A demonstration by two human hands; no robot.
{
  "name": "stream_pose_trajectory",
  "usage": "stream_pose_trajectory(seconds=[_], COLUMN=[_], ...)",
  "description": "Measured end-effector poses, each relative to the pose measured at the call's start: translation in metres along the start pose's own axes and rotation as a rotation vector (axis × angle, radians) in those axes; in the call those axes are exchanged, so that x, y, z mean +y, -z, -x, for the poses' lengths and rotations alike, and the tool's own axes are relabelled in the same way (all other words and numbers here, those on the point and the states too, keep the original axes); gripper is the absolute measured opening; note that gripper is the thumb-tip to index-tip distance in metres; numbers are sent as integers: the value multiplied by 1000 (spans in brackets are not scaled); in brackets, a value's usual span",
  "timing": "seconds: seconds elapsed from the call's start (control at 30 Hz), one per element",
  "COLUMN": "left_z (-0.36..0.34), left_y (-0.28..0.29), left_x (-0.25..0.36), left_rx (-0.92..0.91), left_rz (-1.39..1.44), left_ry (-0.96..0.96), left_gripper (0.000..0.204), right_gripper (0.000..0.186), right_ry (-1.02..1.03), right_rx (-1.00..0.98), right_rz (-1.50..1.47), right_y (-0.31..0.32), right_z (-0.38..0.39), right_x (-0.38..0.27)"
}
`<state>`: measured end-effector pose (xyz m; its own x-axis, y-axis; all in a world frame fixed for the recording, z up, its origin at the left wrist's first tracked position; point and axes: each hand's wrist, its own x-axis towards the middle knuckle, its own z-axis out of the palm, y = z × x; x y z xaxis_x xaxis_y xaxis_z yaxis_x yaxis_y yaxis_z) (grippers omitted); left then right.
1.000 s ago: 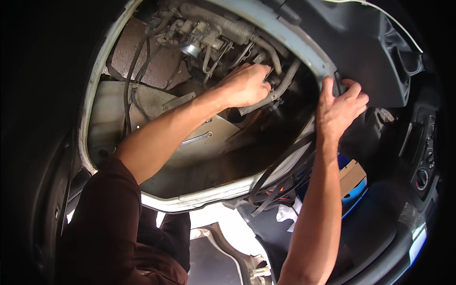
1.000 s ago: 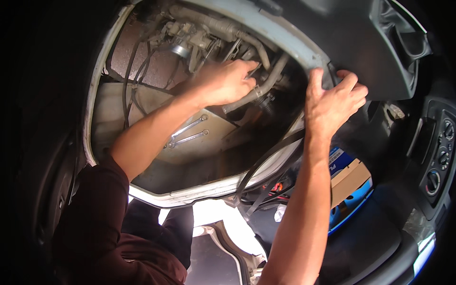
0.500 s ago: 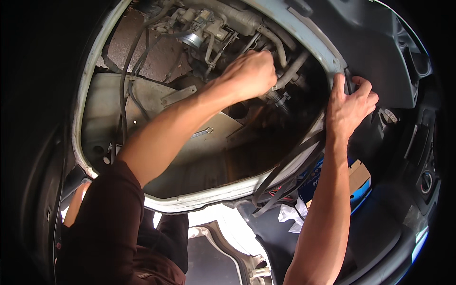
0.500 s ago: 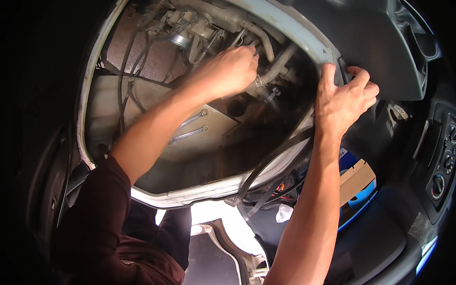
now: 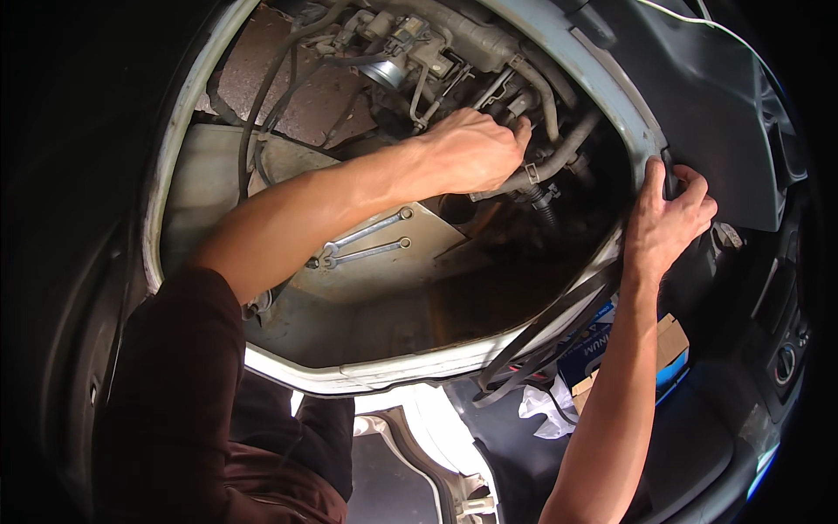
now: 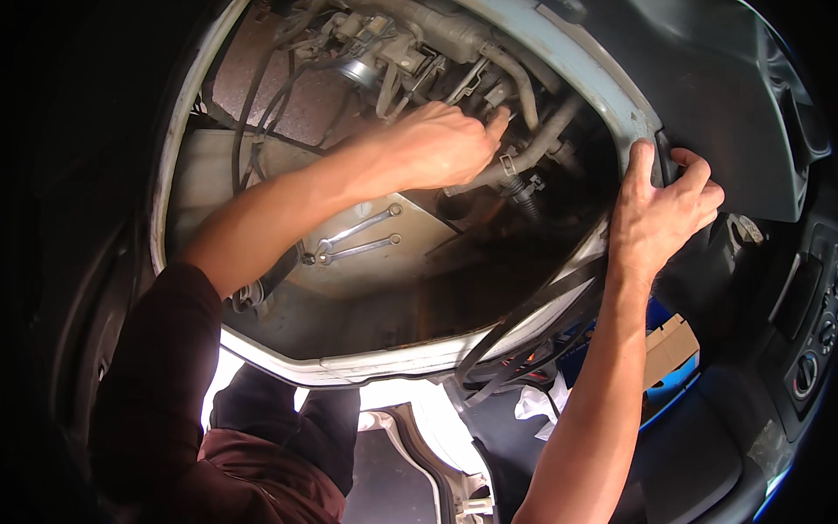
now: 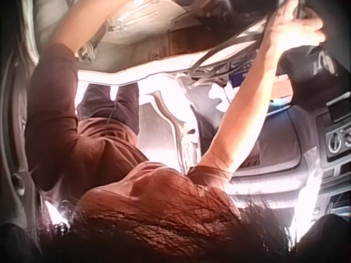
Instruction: The person works on a vehicle engine inside the cab, using wrenches to tighten or loosen components and later using a hammer and a chisel-like tool on a metal part.
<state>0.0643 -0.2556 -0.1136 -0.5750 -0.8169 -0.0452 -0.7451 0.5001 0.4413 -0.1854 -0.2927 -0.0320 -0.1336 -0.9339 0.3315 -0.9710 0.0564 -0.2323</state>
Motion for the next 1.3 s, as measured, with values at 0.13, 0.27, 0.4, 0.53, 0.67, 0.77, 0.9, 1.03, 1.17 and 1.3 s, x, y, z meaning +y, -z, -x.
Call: stream_pose_trajectory(seconds=[0.13,0.27,0.4,0.53,0.67,0.77,0.9,1.03,1.17,1.3], left_z=[-2,-4,-8,-13,-16,-19,-21,-20,-17,-20], left_y=[-4,-4,2,4,7,10,12,11,8,3], left_x=[-2,-4,-4,0,4,4,2,0,-1,3], left_rx=[-11,-4,-65,-12,-44,-21,5,-55,39,-20], left_rz=[-27,-37,-76,30,14,23,296,312,309,398], left_ry=[6,-25,-67,-34,-55,-61,11,-11,-35,58], left_gripper=[63,65,67,60,58,49,35,31,30,30], right_gripper=[53,54,54,54,54,55,56,56,55,53], right_ry=[-22,-6,-9,-3,-13,-20,-13,-16,-9,10], right_rx=[-19,-5,-12,-9,-8,-12,-9,-13,-3,10], right_rz=[35,33,35,41,14,1,25,33,22,33], right_y=[-1,-1,-2,-2,-1,-2,-2,-2,-2,-2], right_z=[-1,0,0,-2,-1,-2,-2,-1,-1,-1], right_x=[1,3,4,3,3,3,5,5,3,2])
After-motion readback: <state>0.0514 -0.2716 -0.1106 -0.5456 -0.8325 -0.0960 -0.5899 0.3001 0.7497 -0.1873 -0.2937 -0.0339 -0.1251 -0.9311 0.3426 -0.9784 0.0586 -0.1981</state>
